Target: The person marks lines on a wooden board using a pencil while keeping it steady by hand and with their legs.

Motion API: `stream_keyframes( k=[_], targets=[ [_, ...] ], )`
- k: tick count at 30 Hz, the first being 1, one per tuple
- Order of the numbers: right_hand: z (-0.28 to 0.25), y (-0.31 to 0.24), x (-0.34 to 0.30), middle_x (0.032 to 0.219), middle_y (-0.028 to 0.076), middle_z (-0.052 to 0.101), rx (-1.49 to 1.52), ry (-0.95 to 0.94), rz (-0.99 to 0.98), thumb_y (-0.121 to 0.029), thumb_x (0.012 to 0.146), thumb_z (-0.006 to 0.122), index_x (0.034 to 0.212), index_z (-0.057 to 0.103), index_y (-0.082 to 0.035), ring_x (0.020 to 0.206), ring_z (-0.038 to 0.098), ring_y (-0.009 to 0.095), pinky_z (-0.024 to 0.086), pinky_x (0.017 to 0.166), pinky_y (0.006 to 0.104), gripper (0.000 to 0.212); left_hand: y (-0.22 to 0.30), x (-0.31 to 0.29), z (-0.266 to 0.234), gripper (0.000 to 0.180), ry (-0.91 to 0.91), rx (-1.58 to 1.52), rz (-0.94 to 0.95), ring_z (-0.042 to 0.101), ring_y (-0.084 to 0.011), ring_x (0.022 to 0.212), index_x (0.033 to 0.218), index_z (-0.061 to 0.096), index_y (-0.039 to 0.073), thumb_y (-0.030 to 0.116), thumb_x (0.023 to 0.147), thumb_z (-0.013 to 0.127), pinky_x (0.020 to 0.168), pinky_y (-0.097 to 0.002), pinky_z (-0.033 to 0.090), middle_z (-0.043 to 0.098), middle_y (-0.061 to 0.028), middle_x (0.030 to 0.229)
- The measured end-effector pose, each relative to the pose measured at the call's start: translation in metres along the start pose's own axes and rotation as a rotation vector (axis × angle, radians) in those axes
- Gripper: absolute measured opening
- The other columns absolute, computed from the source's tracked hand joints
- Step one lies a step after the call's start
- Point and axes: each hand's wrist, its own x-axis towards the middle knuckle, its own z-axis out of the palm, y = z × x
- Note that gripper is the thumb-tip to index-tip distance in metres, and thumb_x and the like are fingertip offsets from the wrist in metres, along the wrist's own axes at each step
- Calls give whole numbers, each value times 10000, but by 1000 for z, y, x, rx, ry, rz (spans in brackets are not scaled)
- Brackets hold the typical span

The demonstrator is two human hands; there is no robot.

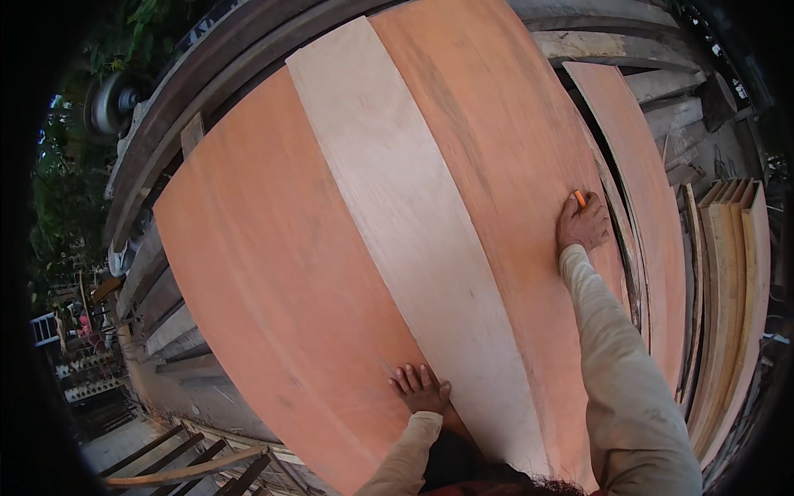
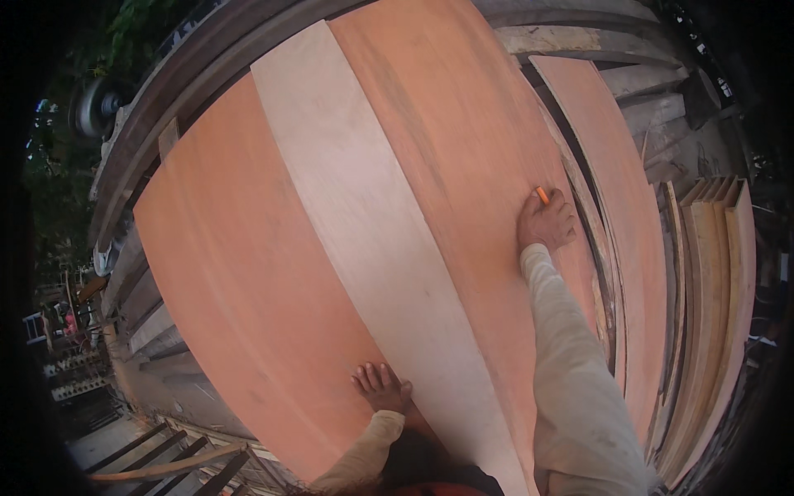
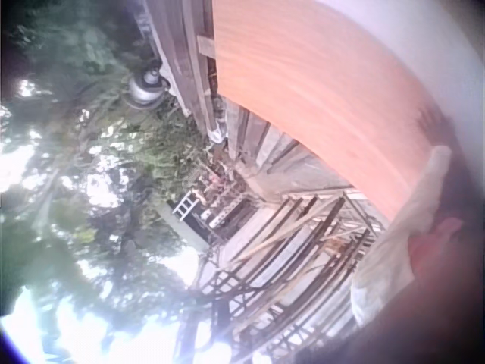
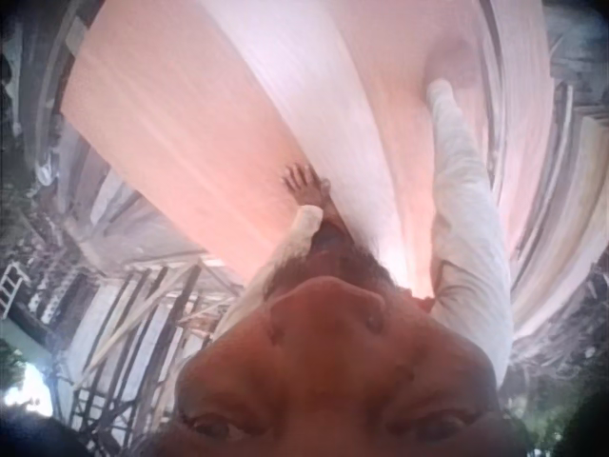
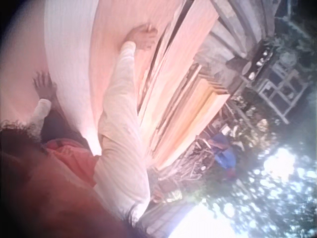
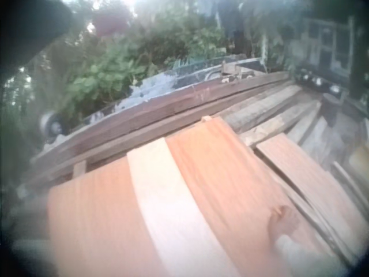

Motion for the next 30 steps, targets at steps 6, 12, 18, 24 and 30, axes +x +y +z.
stream_keyframes(
  k=[6,12,18,24,30],
  targets=[
    [2,9,4,1149,76,594,-49,50,-17,-526,921,528,1321,565,-210,1082,546,285,354,914,490,510,-4,107,-59,560,-124,-362,-147,417,-393,1312,1361,488,33,347,917,622,1105,-561,334,452,-194,1398],
    [2,2,3,1116,69,589,-30,67,-28,-510,910,549,1301,579,-201,1056,548,284,356,905,491,499,-20,312,-70,466,458,-1218,-918,494,-143,1043,1312,484,-11,195,935,665,920,-324,452,491,-68,1202],
    [5,1,3,1101,70,582,-25,66,-40,-491,898,570,1307,576,-193,1058,542,285,356,910,498,507,-10,363,-74,536,142,-1304,-900,522,-152,1022,1374,430,-15,195,933,651,896,-304,464,513,-69,1206],
    [7,4,3,1092,70,575,-43,77,-57,-490,897,569,1316,571,-192,1056,536,283,353,917,494,514,-7,368,-83,537,227,-1355,-933,538,-145,1028,1388,422,-9,217,944,622,869,-319,479,537,-92,1213],
    [3,2,2,1106,72,567,-16,54,-50,-490,903,562,1320,564,-195,1062,532,287,347,926,493,511,-32,369,-88,575,350,-1312,-921,550,-158,1023,1438,383,-6,251,962,577,923,-339,471,554,-83,1171]
  ],
)
